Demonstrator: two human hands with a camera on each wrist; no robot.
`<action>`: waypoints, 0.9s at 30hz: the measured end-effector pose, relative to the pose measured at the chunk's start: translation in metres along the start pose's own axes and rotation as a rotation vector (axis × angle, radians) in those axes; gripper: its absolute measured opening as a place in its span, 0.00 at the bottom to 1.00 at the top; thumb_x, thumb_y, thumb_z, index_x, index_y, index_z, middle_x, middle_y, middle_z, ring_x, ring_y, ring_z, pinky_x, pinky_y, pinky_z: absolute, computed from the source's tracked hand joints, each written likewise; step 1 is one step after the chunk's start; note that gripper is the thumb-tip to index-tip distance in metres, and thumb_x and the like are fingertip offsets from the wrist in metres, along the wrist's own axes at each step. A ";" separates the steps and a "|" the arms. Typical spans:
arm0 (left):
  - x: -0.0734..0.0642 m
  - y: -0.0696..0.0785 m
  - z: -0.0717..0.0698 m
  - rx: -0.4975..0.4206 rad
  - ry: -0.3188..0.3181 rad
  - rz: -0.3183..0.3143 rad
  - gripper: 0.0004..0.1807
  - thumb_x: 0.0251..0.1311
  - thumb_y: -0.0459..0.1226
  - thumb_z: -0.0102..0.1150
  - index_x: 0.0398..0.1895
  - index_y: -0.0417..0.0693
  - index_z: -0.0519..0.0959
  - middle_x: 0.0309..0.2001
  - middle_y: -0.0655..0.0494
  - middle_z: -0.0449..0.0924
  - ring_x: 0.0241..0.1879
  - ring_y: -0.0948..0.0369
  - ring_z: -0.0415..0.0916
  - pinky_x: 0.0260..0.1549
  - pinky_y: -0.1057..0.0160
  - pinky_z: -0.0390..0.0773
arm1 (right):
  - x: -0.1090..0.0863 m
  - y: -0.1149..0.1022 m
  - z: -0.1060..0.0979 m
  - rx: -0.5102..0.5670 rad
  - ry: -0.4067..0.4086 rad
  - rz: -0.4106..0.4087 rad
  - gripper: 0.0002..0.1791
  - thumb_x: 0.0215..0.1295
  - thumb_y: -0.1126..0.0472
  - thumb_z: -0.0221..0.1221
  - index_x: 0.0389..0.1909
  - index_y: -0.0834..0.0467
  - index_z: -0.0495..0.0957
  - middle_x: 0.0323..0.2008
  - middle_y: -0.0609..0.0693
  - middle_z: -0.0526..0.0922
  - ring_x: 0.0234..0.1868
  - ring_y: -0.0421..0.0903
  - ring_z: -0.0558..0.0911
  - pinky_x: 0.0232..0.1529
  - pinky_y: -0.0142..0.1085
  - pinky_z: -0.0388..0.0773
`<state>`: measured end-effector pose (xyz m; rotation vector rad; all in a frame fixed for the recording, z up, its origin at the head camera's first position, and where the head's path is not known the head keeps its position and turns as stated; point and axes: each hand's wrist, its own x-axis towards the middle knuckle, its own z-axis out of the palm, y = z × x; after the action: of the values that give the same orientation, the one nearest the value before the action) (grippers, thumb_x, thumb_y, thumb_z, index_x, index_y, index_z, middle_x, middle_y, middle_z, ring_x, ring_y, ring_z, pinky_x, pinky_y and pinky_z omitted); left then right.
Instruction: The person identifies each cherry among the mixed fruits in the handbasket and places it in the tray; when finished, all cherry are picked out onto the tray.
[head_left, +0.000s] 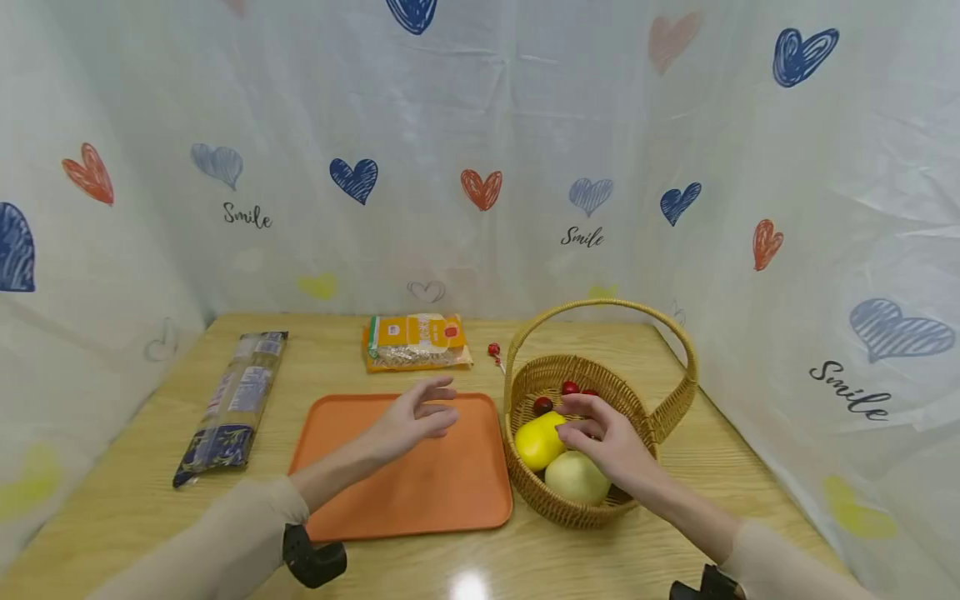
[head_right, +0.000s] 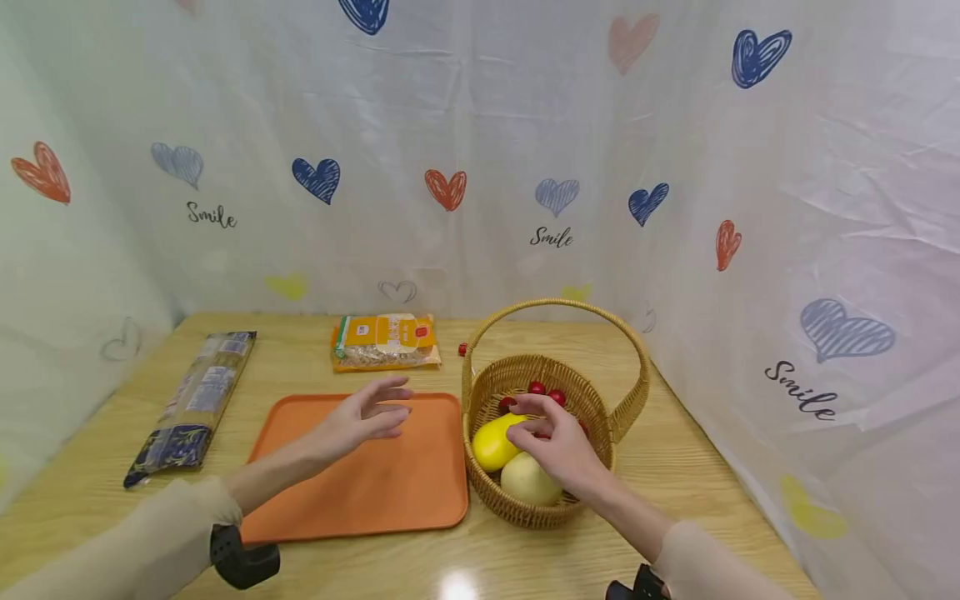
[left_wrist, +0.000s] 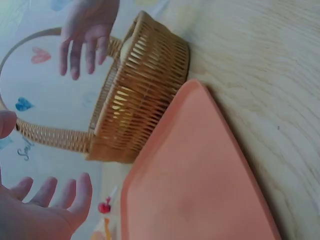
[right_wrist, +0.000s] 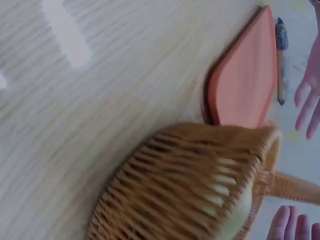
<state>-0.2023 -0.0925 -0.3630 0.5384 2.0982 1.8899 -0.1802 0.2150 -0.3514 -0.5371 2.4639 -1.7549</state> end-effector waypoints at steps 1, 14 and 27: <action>0.001 0.002 0.001 0.012 -0.003 0.004 0.36 0.64 0.41 0.57 0.71 0.43 0.54 0.65 0.40 0.60 0.62 0.46 0.63 0.52 0.55 0.74 | 0.000 -0.002 -0.003 -0.025 0.027 -0.032 0.24 0.65 0.62 0.59 0.60 0.65 0.67 0.54 0.62 0.74 0.49 0.49 0.79 0.45 0.32 0.78; 0.020 0.021 0.031 0.132 -0.072 0.067 0.31 0.63 0.45 0.58 0.67 0.45 0.63 0.62 0.48 0.67 0.60 0.53 0.67 0.55 0.53 0.71 | -0.008 -0.049 -0.068 -0.079 0.526 -0.341 0.06 0.62 0.73 0.58 0.40 0.67 0.77 0.30 0.47 0.82 0.29 0.38 0.80 0.30 0.24 0.76; 0.076 0.032 0.086 -0.088 -0.080 -0.079 0.27 0.65 0.42 0.56 0.65 0.43 0.65 0.59 0.45 0.69 0.55 0.53 0.72 0.52 0.55 0.74 | 0.000 -0.007 -0.110 -0.369 0.408 -0.071 0.31 0.68 0.54 0.56 0.69 0.60 0.60 0.57 0.50 0.71 0.56 0.46 0.71 0.45 0.18 0.68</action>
<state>-0.2301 0.0208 -0.3376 0.4956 1.9468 1.8746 -0.2063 0.3120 -0.3071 -0.3117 3.1196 -1.5649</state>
